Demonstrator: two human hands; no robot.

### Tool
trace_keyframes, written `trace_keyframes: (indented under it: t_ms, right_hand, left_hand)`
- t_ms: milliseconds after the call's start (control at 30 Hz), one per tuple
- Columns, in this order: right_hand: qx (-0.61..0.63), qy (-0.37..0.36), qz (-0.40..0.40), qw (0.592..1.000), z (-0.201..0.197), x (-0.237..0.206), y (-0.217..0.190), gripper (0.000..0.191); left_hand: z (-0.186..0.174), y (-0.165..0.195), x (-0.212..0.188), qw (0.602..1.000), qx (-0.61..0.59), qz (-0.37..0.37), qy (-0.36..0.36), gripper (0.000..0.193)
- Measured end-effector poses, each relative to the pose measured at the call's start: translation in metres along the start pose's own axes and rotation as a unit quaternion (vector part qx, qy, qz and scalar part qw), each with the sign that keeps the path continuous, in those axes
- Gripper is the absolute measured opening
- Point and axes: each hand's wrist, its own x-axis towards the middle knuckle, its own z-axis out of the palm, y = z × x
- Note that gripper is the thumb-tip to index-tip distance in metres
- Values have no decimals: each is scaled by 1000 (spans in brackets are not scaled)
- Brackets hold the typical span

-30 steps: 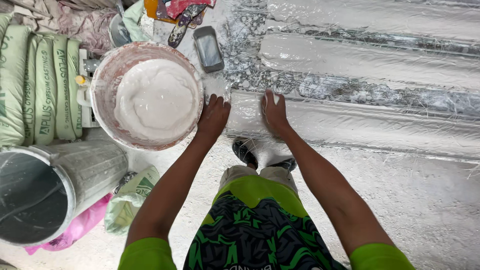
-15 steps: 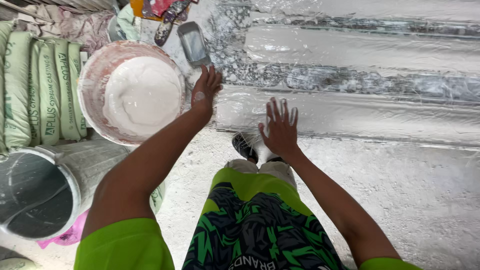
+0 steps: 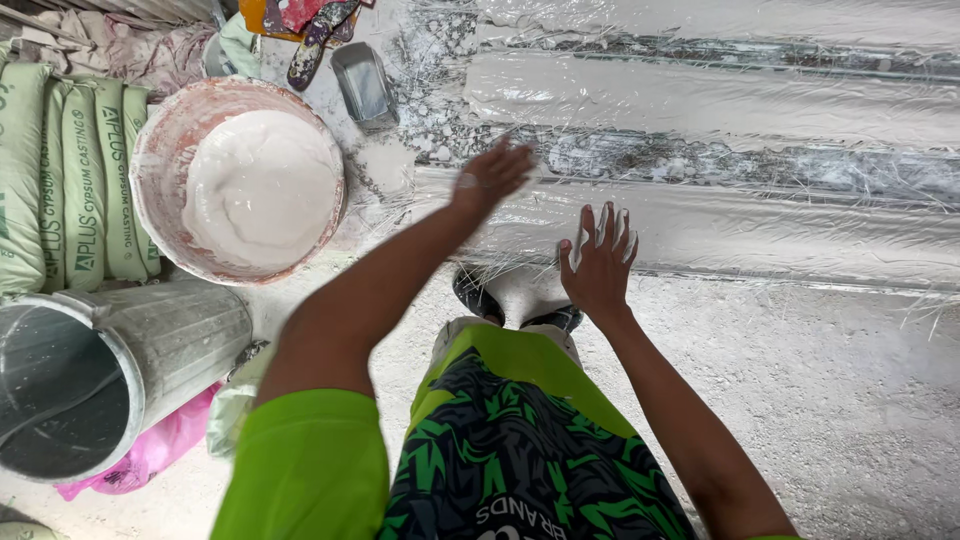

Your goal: The person presses plaster paste by hand onto long decorative moldings, smearing and smoothing it along the grooved surfaces, and works along the length of the pieces. At the end, the person mixes more plaster paste in a large bowl by hand.

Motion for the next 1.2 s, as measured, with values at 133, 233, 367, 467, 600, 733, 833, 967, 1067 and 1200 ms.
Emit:
trace_keyframes:
  t_ms: [133,233,367,467,600,733,833,967,1067,1200]
  right_hand:
    - [12,12,-39,999,-8,11,0,69]
    - [1,22,-40,999,-11,15,6,67]
    - [-6,31,-36,999,-8,14,19,65]
    - [-17,26,-8,999,-7,11,34,66]
    - [-22,32,6,999,-12,0,56,66]
    - [-31,34,35,998,-18,-5,75,65]
    - [-36,63,38,997,-21,-9,88,64]
    - [-40,71,62,995,-29,-13,113,63]
    - [-39,74,77,994,-42,-21,142,63]
    - [-52,94,99,989,-62,-32,186,63]
  left_hand:
    - [-42,8,26,997,22,49,61,87]
    - [-32,-14,15,977,-68,8,200,61]
    - [23,-39,-31,994,19,98,-32,52]
    - [47,-46,-47,998,-29,61,-18,72]
    - [44,-47,-50,982,96,124,-101,84]
    - [10,-37,-21,997,-20,80,-2,69]
    - [-28,-15,19,993,-15,120,14,69]
    - [-82,11,73,988,-37,89,118,66]
    - [-125,24,107,985,-26,109,130,67]
    - [-180,43,153,978,-35,59,199,62]
